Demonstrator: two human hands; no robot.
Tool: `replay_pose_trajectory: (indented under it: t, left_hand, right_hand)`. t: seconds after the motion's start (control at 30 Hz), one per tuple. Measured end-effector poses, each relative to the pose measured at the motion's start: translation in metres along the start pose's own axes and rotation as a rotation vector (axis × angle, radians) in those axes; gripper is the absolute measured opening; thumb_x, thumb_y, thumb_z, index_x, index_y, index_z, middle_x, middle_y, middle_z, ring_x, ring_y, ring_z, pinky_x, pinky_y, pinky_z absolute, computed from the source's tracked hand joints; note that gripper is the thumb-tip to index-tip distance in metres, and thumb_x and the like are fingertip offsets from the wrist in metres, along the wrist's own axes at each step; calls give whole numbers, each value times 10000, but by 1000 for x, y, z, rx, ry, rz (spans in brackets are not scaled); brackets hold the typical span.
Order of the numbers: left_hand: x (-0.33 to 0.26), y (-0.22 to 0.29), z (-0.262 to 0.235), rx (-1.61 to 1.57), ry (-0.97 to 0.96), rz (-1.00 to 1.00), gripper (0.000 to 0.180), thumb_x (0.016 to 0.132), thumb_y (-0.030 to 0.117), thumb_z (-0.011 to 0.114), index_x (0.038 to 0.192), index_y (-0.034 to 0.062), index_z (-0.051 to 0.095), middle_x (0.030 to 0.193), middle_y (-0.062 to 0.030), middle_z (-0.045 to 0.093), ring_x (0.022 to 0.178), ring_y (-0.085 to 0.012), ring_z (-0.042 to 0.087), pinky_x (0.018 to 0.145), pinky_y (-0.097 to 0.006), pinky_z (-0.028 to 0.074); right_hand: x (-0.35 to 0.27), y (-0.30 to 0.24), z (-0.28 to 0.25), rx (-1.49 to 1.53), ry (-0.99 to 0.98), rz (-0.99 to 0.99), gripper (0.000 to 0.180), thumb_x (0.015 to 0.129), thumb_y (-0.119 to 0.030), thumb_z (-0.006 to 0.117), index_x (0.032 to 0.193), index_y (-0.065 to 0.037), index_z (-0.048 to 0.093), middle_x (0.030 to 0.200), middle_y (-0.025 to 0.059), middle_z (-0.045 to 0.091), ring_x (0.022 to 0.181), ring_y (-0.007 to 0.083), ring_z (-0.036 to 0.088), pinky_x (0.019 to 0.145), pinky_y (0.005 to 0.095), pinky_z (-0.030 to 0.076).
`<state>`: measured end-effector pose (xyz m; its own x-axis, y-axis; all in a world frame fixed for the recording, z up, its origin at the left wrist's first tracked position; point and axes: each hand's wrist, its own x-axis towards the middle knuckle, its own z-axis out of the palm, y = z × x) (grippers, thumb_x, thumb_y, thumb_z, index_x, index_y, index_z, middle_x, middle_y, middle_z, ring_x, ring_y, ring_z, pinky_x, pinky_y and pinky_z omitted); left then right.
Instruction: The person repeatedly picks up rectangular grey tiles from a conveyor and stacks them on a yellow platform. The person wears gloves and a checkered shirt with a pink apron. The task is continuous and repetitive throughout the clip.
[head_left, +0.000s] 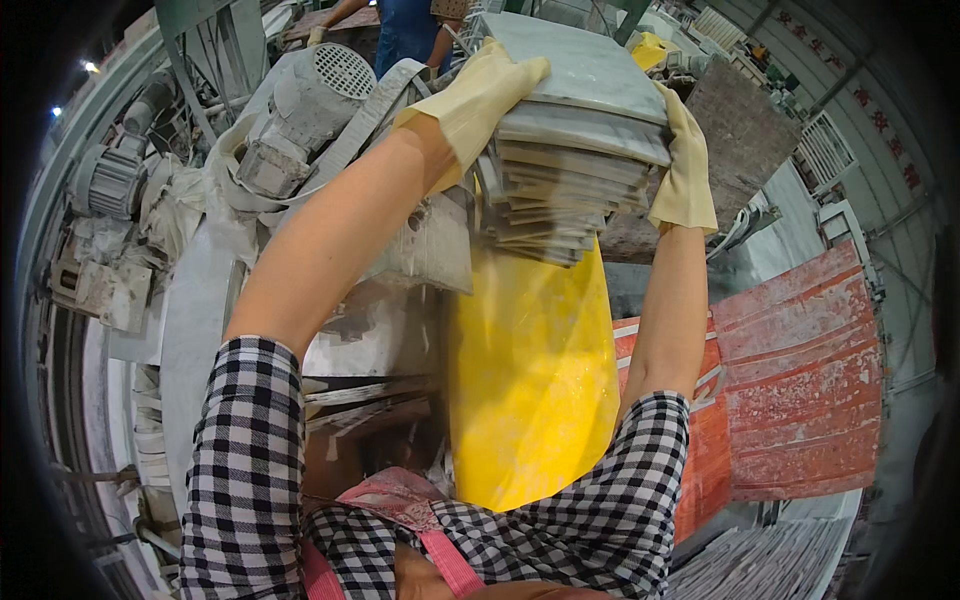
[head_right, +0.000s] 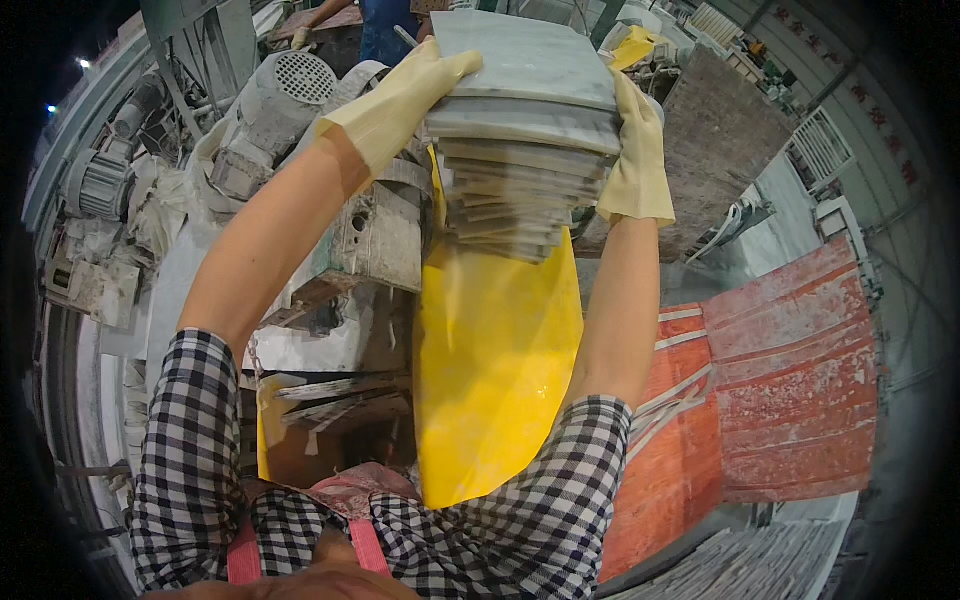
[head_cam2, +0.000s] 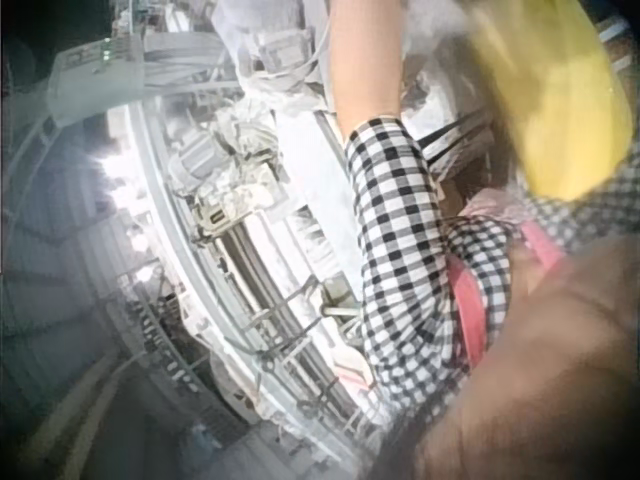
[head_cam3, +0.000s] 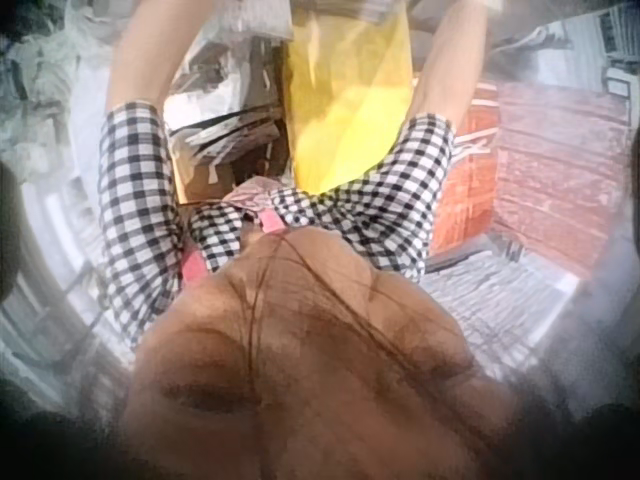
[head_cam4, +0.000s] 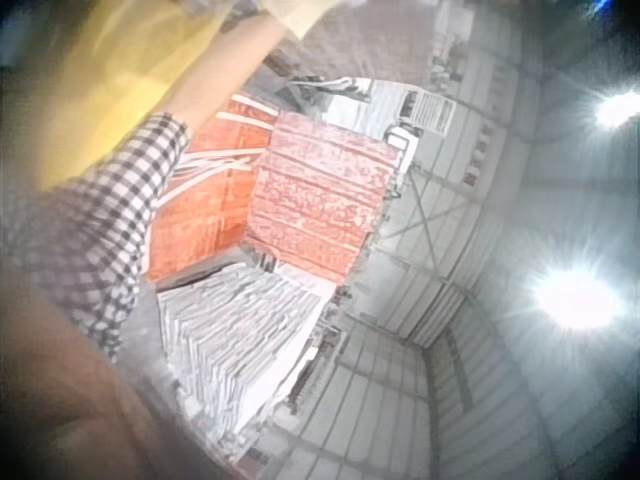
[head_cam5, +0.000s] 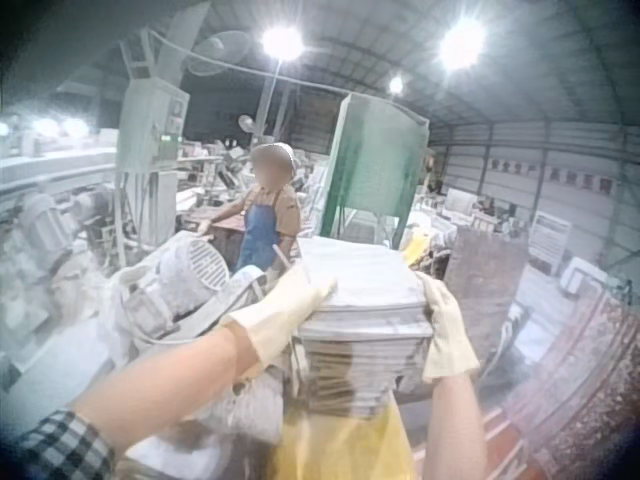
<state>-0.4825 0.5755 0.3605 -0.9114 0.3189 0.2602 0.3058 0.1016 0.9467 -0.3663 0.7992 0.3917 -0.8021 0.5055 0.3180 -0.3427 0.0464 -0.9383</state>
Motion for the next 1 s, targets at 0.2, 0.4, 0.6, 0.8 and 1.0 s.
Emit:
replay_pose_trajectory:
  t: [0.2, 0.4, 0.6, 0.8, 1.0]
  left_hand:
    - [3, -13, -4, 124, -17, 60, 676, 833, 477, 625, 1228, -70, 649, 1256, -308, 634, 1175, -408, 621, 998, -438, 484]
    - [-67, 1, -63, 186, 162, 130, 690, 908, 583, 572, 1158, -54, 661, 1201, -321, 639, 1166, -438, 608, 1013, -466, 481]
    - [-284, -63, -223, 295, 19, 685, 346, 952, 101, 600, 1276, -15, 632, 1294, -194, 664, 1243, -375, 610, 1069, -440, 473]
    - [-595, -202, -423, 723, 428, -511, 552, 865, 265, 715, 1356, 37, 611, 1314, -184, 671, 1242, -314, 626, 1064, -389, 460]
    - [-804, -240, -511, 868, 443, -1019, 694, 798, 370, 807, 1368, 38, 590, 1284, -207, 669, 1196, -341, 641, 995, -406, 506]
  right_hand:
    - [-6, 5, -3, -85, 42, -47, 343, 1014, -243, 639, 1272, -22, 686, 1247, 77, 683, 1102, 164, 638, 947, 295, 526]
    - [-25, -1, 46, -459, 152, -244, 407, 1004, -247, 673, 1343, -25, 633, 1336, 49, 634, 1197, 132, 563, 975, 286, 466]
    - [-186, -10, 115, -380, -53, -753, 356, 1095, -164, 462, 1323, 71, 601, 1293, 178, 656, 1282, 260, 570, 1141, 390, 371]
    - [-413, 83, 180, -442, -719, 78, 256, 1025, -171, 582, 1000, 35, 731, 869, 105, 700, 791, 162, 642, 848, 291, 485]
    - [-537, 105, 219, -386, -721, 866, 340, 1038, -270, 587, 1061, 34, 738, 704, 55, 625, 544, 79, 491, 551, 232, 386]
